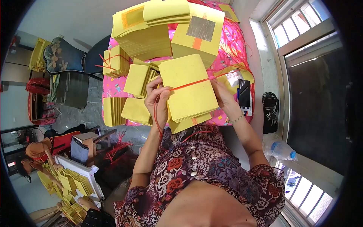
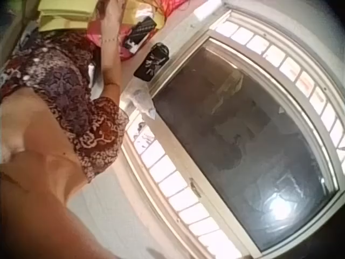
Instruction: Bundling and tying stacks of yellow joss paper using red ribbons.
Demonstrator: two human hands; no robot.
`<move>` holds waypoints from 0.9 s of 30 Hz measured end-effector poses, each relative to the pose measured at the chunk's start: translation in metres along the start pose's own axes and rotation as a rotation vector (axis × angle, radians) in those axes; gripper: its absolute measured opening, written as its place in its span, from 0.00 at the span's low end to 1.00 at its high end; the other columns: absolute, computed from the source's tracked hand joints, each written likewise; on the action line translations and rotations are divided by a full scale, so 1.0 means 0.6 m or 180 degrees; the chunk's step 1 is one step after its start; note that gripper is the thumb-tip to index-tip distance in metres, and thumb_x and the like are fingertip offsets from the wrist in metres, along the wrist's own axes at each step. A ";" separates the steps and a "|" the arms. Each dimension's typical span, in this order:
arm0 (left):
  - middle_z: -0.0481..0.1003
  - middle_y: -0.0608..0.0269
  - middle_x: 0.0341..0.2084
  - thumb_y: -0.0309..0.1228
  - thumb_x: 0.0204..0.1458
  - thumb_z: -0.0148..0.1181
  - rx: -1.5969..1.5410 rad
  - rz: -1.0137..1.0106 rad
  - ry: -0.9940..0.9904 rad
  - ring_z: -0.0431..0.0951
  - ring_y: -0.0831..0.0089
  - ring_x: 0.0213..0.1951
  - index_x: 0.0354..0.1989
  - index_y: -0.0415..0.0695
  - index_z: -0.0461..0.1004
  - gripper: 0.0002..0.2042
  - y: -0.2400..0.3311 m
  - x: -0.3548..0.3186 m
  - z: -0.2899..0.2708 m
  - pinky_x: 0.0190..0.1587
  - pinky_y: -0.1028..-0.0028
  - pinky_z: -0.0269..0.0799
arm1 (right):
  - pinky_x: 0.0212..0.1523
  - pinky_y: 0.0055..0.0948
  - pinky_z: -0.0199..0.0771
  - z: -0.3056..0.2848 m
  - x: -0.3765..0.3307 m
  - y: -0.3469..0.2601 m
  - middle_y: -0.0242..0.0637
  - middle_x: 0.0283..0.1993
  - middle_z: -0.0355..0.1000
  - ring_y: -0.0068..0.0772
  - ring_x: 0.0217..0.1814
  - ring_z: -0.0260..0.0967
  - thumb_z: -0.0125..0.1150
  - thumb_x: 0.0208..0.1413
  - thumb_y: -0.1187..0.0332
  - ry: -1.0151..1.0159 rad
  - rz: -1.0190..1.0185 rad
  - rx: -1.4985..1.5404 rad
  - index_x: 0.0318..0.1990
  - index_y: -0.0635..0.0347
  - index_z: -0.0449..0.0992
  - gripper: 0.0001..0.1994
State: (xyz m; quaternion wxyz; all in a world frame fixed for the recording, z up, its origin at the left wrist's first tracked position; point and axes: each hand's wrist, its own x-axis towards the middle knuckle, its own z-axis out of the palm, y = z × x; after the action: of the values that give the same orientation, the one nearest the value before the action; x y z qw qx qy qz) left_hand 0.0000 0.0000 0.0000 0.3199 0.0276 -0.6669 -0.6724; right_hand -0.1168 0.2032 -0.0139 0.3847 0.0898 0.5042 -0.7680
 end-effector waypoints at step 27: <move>0.81 0.66 0.44 0.37 0.68 0.47 -0.5477 -0.2919 0.0524 0.79 0.72 0.46 0.56 0.48 0.74 0.14 -0.042 -0.051 -0.068 0.51 0.70 0.78 | 0.33 0.20 0.76 -0.022 0.024 -0.001 0.29 0.38 0.80 0.20 0.34 0.77 0.57 0.65 0.54 0.0067 0.0084 -0.0388 0.46 0.56 0.77 0.15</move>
State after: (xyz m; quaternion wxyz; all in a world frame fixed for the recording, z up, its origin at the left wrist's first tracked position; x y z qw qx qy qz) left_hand 0.0331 -0.0239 -0.0397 -0.0161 0.0883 0.1511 -0.9844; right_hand -0.1304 0.2072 -0.0274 0.3941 0.0809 0.5528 -0.7297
